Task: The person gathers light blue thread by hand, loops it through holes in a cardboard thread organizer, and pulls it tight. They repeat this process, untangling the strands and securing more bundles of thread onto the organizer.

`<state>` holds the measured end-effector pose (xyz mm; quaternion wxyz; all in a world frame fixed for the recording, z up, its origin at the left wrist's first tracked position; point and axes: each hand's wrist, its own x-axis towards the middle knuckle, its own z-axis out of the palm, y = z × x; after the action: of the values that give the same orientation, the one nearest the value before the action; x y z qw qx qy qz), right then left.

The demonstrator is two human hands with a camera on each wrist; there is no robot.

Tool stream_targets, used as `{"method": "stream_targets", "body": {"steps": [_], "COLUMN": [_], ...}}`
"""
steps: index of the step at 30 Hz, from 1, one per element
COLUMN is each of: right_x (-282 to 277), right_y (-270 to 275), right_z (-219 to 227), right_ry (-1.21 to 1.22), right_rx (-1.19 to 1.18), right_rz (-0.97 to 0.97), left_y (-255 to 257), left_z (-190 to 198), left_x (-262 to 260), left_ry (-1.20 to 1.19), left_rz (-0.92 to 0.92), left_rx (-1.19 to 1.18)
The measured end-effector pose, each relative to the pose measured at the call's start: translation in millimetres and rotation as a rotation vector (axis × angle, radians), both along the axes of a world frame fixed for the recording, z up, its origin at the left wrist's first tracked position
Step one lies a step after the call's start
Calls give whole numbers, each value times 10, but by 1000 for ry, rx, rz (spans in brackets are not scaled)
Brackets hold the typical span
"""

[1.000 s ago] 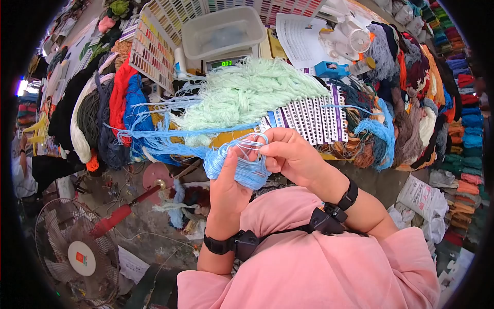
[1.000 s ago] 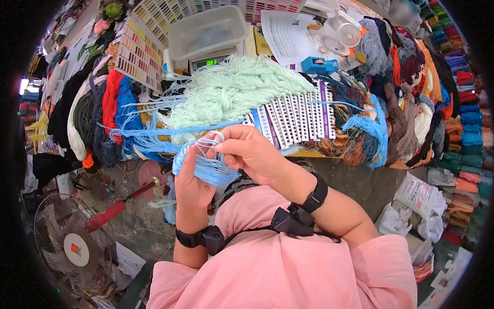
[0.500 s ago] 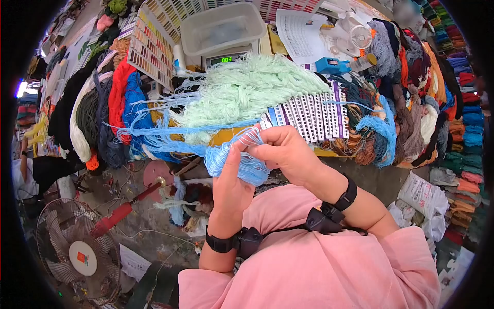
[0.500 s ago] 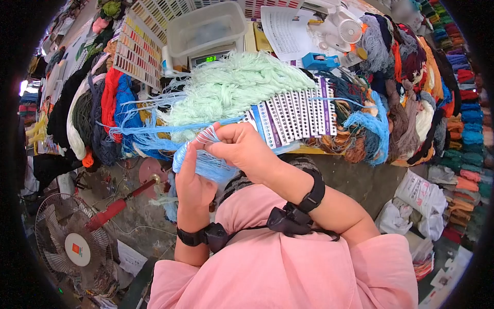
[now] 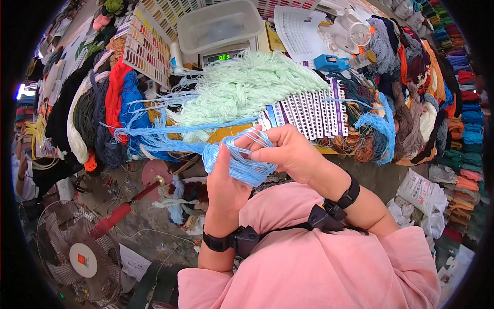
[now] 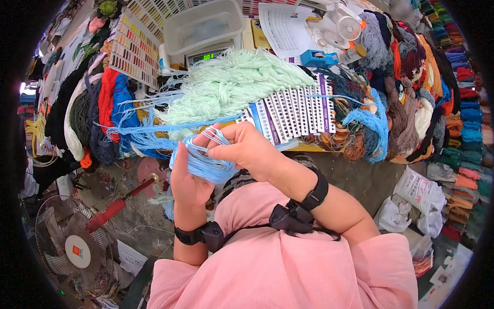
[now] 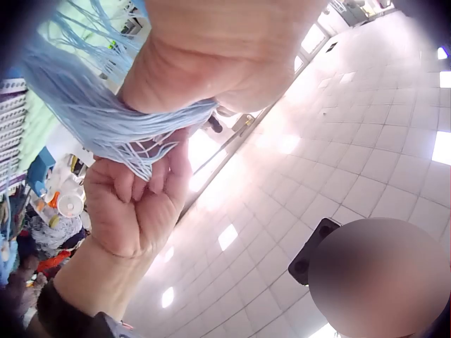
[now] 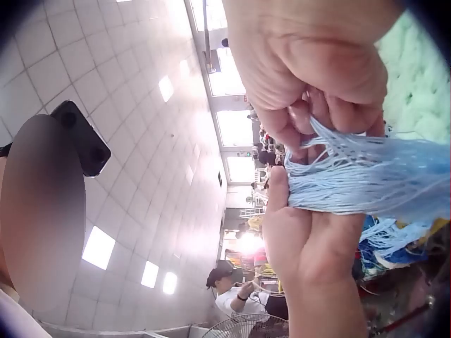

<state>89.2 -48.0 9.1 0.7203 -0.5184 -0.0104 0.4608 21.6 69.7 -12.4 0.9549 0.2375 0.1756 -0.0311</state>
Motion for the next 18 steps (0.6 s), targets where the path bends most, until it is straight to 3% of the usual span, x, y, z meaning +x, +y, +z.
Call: {"method": "stream_targets", "body": {"steps": [1,5,7,10,11,12,13,15,16,18], "right_x": [7,-3,10,66,93,138,131,158,252,341], "right_y": [-3,4,-24,-166,-237,-294,-348,-445,-543,-678], "right_z": [-25,-153,-145,-146,-158,-192,-197,-169,-75,-34], "right_ry": [-3,-56,86,382,496,565,280,-297,-677,-502], "right_rx": [6,62,185,323,358,361,191,-146,-423,-188], "right_rz": [-18,-99,-79,46,100,181,205,262,366,270], "left_y": [-4,17,-13,56,71,36,2,172,292,442], "left_z": [13,-196,-207,-344,-219,-80,-10,-112,-161,-248], "left_x": [5,-71,-76,-91,-61,4,67,129,152,169], "left_ry": [21,3,39,-282,-176,-106,-36,24,53,143], "left_rz": [29,87,116,137,141,49,-43,-378,-538,-389], "left_rx": [-53,95,250,-108,-36,181,400,392,387,281]}}
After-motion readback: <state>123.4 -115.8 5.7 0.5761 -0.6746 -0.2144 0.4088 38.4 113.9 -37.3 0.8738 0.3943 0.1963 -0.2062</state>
